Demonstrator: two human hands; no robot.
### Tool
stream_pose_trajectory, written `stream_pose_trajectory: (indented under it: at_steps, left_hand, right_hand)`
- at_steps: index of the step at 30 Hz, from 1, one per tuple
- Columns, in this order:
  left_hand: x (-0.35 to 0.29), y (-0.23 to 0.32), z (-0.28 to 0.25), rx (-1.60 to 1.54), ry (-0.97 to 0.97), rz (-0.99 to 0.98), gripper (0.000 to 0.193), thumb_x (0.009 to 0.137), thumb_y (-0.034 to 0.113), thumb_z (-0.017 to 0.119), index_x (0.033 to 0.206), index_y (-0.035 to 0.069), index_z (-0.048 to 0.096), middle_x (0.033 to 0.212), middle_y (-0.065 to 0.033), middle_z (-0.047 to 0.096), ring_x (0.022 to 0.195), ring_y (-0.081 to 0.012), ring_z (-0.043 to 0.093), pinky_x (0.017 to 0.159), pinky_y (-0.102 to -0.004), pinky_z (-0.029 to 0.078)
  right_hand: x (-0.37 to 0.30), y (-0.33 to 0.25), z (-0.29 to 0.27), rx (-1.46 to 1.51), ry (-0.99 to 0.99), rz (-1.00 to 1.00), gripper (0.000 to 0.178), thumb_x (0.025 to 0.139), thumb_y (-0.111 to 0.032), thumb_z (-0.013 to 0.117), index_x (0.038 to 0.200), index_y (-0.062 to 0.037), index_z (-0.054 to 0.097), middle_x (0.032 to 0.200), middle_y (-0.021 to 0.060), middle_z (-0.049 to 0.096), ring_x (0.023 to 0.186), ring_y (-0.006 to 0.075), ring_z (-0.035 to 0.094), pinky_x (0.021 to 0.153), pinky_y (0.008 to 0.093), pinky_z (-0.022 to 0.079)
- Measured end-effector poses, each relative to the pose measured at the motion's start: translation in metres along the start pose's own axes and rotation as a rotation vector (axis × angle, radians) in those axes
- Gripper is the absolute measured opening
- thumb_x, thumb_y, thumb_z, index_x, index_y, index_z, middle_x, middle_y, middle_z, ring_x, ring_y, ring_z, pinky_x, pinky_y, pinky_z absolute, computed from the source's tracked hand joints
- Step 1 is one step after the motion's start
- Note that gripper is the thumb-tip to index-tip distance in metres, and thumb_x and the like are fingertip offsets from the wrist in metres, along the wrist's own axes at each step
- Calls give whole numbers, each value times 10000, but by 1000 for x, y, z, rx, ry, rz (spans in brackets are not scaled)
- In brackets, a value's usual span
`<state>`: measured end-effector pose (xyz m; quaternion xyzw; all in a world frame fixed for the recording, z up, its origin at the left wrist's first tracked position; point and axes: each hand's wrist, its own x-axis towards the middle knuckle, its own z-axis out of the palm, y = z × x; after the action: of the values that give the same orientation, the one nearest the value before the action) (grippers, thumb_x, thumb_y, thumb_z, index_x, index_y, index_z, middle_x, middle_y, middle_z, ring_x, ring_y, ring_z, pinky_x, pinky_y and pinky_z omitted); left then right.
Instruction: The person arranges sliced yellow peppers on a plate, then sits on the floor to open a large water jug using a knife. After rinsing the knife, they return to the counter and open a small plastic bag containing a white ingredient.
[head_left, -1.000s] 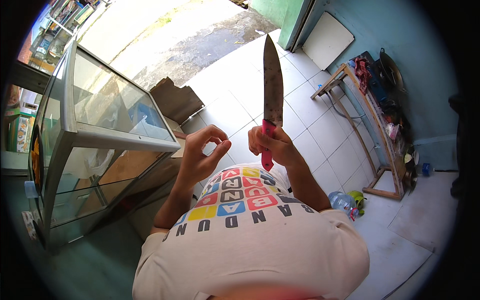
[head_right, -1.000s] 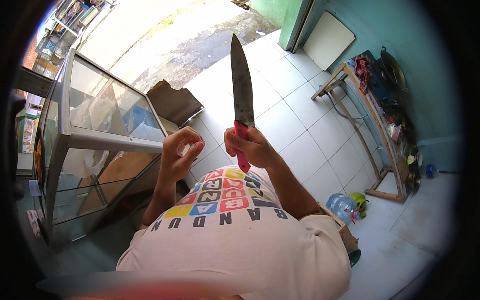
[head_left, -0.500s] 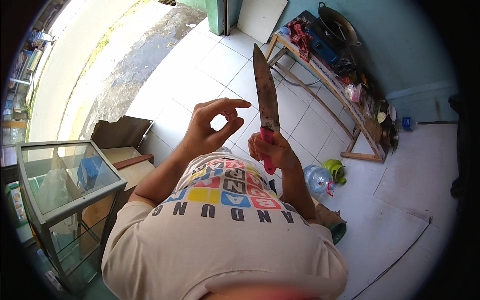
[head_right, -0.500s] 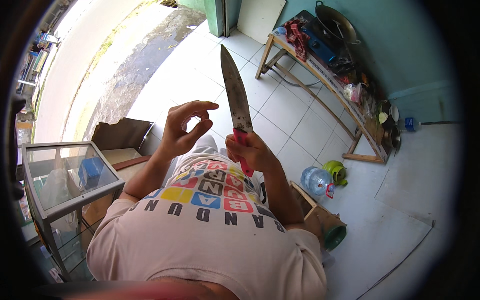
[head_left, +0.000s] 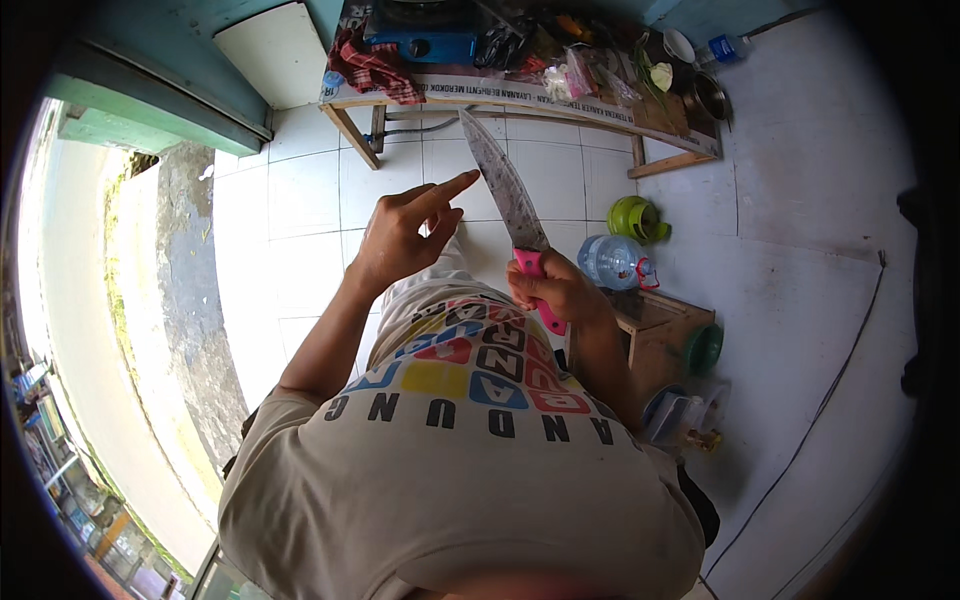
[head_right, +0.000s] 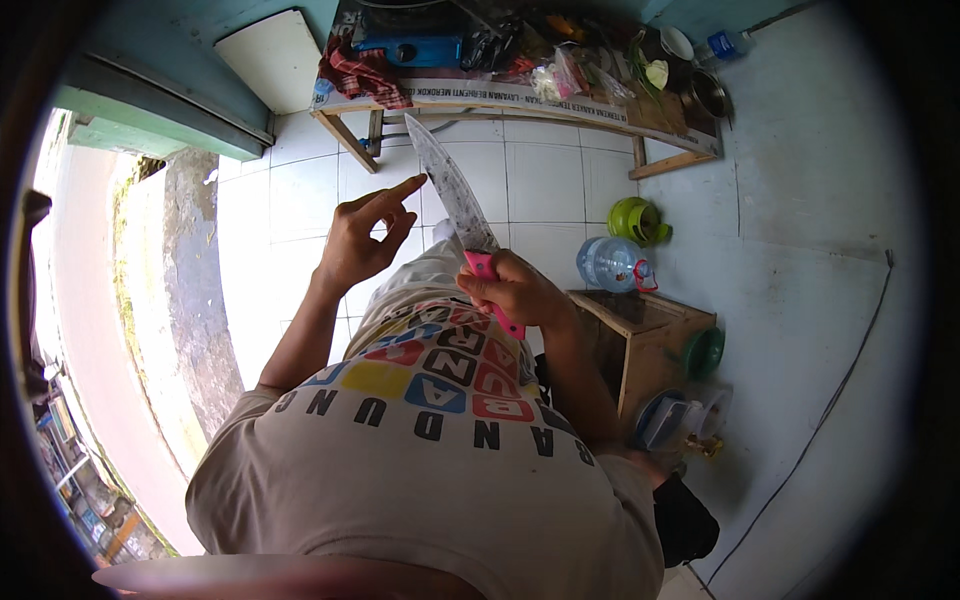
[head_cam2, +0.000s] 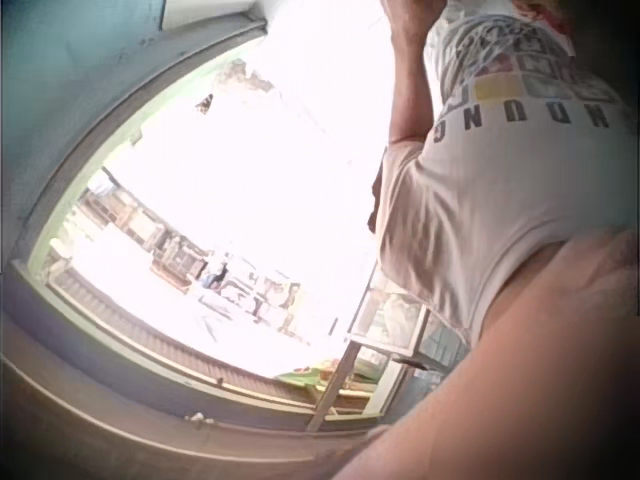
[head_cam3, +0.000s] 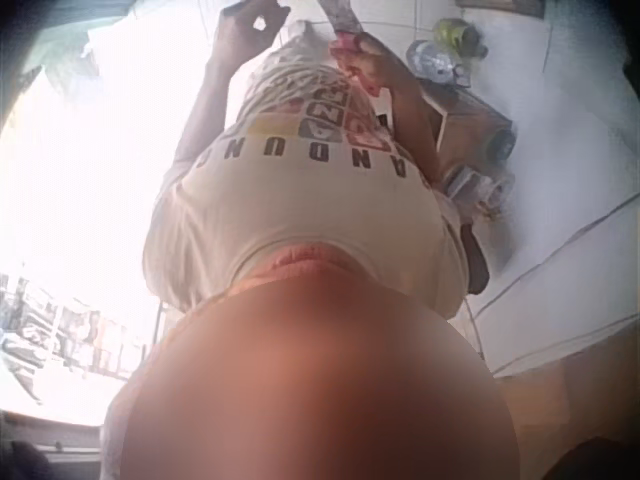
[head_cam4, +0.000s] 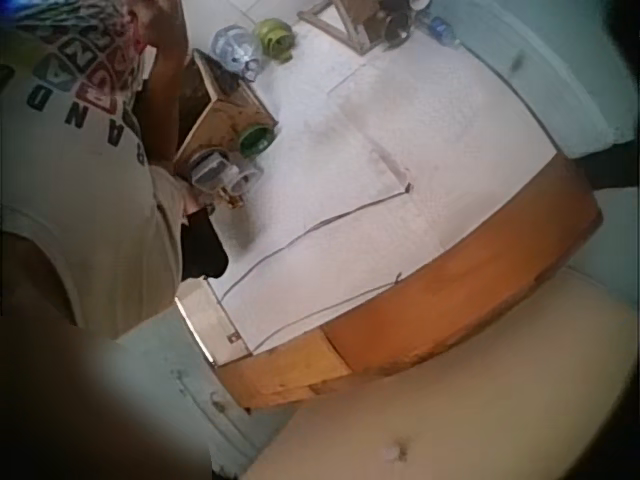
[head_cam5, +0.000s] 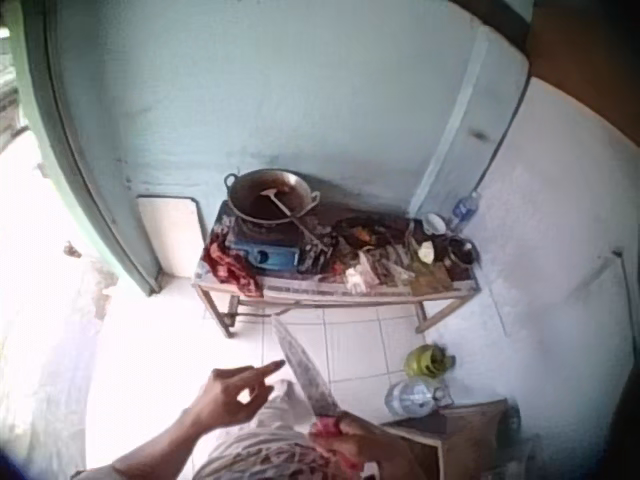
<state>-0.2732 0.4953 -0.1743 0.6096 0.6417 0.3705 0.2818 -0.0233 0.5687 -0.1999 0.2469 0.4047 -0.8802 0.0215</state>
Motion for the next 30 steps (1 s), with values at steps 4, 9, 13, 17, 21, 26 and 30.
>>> stream_pose_trajectory:
  at_steps: [4,9,13,17,21,26,30]
  left_hand:
    - [80,-44,1,2,-109,49,350,860,22,736,1203,92,717,759,-63,699,619,-148,670,583,-300,547]
    - [155,-63,12,-41,-166,174,43,850,7,741,877,25,714,766,-85,708,655,-165,695,601,-291,550]
    - [183,-58,37,-123,-240,145,56,850,18,750,836,13,696,732,-91,698,642,-162,693,587,-285,537]
    - [194,-47,67,-137,-297,59,197,843,69,788,744,3,631,637,-105,625,548,-163,603,534,-308,475]
    - [210,-46,92,-97,-364,-49,328,924,149,726,678,-16,584,553,-117,531,497,-166,510,497,-323,403]
    - [253,-54,142,-150,-310,-308,340,1019,206,609,768,-19,657,643,-88,641,584,-129,608,589,-318,493]
    - [296,-45,214,-95,-192,-438,137,963,126,649,929,-3,681,805,-109,709,706,-167,673,675,-325,543]
  right_hand:
    - [-23,-21,-41,80,306,-125,304,1017,-204,570,759,-59,503,665,9,491,622,108,471,610,283,400]
    - [-45,-18,-76,199,880,-331,406,981,-301,611,666,-70,497,630,32,489,607,151,495,625,321,406]
    - [-53,-19,-96,236,999,-316,412,1003,-321,587,690,-63,514,620,38,502,606,149,503,621,315,406]
    - [-50,-32,-128,173,1081,-225,424,1026,-348,559,716,-61,530,613,28,513,572,132,502,582,303,398]
    - [-41,-43,-198,206,1097,-310,436,1022,-405,567,744,-71,540,544,-13,447,435,97,408,444,277,311]
    - [-21,-43,-353,221,1032,-384,431,1016,-380,583,695,-114,476,511,-42,367,380,75,322,388,269,250]
    - [9,-25,-486,-396,1213,-188,363,919,-345,688,796,-10,618,635,73,594,570,192,582,550,375,447]
